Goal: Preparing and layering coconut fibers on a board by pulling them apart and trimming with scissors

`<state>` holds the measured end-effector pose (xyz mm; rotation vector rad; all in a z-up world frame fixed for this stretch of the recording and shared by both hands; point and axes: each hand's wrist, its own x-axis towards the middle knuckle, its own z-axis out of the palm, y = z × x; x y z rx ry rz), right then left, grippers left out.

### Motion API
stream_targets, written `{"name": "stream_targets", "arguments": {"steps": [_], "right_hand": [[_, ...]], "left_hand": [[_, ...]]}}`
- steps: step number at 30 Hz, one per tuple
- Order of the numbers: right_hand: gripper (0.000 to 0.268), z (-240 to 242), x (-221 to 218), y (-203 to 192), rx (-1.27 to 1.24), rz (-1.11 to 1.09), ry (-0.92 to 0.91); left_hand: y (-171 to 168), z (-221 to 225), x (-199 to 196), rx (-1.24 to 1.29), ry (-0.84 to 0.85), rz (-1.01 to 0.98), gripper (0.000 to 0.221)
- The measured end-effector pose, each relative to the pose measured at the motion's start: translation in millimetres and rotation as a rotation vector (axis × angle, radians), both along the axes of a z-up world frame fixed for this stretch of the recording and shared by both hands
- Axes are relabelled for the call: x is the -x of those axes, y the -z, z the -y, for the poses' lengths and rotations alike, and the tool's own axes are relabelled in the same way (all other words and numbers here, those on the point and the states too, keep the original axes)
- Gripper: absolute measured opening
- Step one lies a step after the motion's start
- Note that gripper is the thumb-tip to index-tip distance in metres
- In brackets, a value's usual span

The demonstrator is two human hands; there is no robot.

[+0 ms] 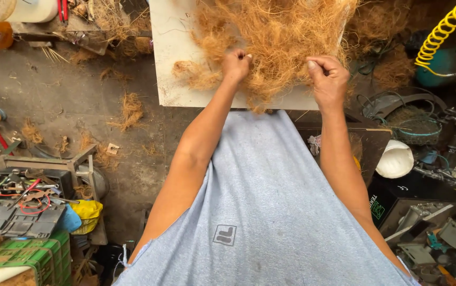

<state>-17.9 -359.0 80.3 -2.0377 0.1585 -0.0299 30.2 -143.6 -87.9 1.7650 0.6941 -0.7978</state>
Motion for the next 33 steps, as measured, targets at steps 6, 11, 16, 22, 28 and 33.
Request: {"name": "stream_targets", "arguments": {"steps": [6, 11, 16, 22, 28, 33], "right_hand": [[0.011, 31.7, 6.9, -2.3, -0.202, -0.113, 0.148], [0.009, 39.0, 1.1, -5.0, -0.281, -0.154, 0.167], [0.008, 41.0, -3.2, -7.6, -0.452, -0.223, 0.213], [0.014, 45.6, -0.6, -10.6, -0.35, -0.178, 0.239], [0.009, 39.1, 2.9, -32.0, -0.398, -0.155, 0.244], [0.01, 36.0, 5.4, -37.6, -0.347, -0.145, 0.251]], "left_hand": [[-55.9, -38.4, 20.3, -0.052, -0.012, 0.261, 0.013], [-91.6, -69.4, 40.0, -0.07, -0.043, 0.467, 0.01], [-114.1, -83.0, 51.1, -0.185, -0.071, 0.664, 0.016], [-143.1, -93.1, 56.4, -0.213, -0.178, 0.812, 0.012], [-160.9, -92.8, 52.3, -0.007, -0.311, 0.808, 0.012], [-179.2, -87.6, 50.1, 0.268, -0.346, 0.807, 0.007]]}}
